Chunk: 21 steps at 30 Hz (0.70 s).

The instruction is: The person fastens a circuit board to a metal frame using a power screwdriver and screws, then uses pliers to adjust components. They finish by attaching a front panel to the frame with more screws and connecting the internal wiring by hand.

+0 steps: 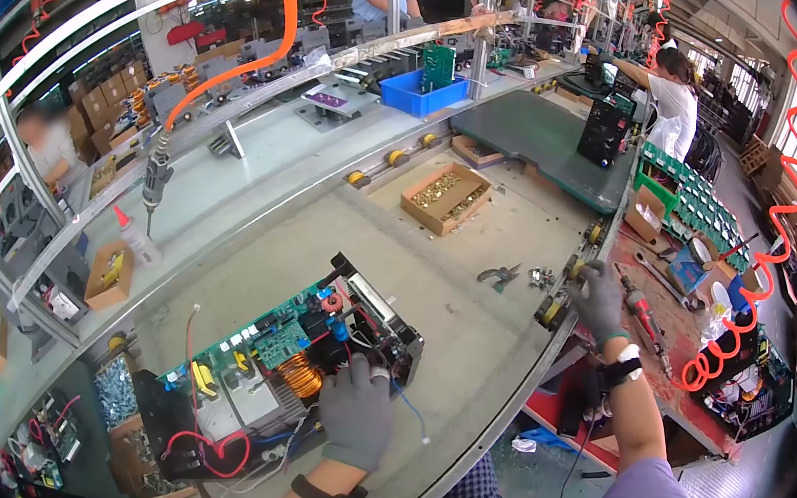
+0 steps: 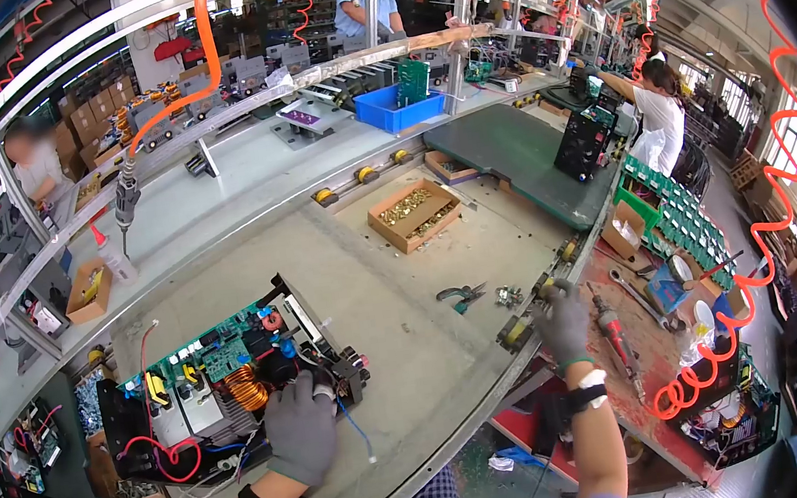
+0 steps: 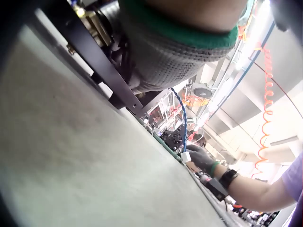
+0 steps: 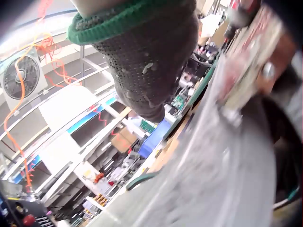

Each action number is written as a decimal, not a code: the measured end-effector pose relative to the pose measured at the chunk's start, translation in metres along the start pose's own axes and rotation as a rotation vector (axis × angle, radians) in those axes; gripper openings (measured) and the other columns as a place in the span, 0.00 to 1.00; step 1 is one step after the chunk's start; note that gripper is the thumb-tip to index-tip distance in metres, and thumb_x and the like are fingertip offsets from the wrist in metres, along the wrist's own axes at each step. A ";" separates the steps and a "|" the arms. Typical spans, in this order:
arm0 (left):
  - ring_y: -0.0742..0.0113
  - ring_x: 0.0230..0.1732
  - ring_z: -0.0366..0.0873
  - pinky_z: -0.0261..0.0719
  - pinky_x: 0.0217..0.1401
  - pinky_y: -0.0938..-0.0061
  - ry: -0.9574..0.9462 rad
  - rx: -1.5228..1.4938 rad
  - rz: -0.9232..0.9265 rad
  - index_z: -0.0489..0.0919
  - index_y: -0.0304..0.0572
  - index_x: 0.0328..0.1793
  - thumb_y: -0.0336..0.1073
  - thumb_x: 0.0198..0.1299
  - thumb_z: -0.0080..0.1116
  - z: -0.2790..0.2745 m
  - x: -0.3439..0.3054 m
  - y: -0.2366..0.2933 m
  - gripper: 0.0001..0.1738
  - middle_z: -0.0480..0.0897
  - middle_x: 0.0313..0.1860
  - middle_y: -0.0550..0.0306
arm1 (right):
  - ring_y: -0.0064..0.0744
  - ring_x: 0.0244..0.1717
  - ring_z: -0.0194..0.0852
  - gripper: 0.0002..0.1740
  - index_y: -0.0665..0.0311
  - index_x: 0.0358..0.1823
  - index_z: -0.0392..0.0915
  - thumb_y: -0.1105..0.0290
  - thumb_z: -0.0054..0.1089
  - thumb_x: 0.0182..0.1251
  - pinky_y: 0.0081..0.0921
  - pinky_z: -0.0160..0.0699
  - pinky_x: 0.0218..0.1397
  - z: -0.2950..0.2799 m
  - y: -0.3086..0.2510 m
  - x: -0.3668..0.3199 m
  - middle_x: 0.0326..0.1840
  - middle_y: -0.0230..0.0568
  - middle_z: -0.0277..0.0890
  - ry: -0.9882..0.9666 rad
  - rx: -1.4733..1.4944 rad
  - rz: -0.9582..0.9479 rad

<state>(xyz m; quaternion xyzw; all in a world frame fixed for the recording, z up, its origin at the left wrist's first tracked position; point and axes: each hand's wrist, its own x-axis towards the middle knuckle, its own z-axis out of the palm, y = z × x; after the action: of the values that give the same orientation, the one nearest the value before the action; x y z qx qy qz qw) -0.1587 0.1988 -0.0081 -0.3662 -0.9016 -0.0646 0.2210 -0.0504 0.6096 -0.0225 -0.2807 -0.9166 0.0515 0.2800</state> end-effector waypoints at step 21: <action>0.56 0.43 0.78 0.71 0.49 0.59 -0.289 -0.012 0.008 0.84 0.44 0.39 0.41 0.52 0.61 0.000 0.020 0.000 0.11 0.78 0.42 0.53 | 0.35 0.42 0.81 0.31 0.69 0.52 0.79 0.46 0.54 0.65 0.33 0.77 0.48 -0.072 0.082 -0.040 0.40 0.43 0.83 -0.576 0.418 0.648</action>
<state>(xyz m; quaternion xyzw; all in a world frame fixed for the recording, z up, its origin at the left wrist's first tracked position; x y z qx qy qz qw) -0.1715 0.2116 0.0011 -0.3767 -0.9221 -0.0155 0.0869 0.0558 0.6517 -0.0025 -0.4640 -0.7921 0.3950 0.0346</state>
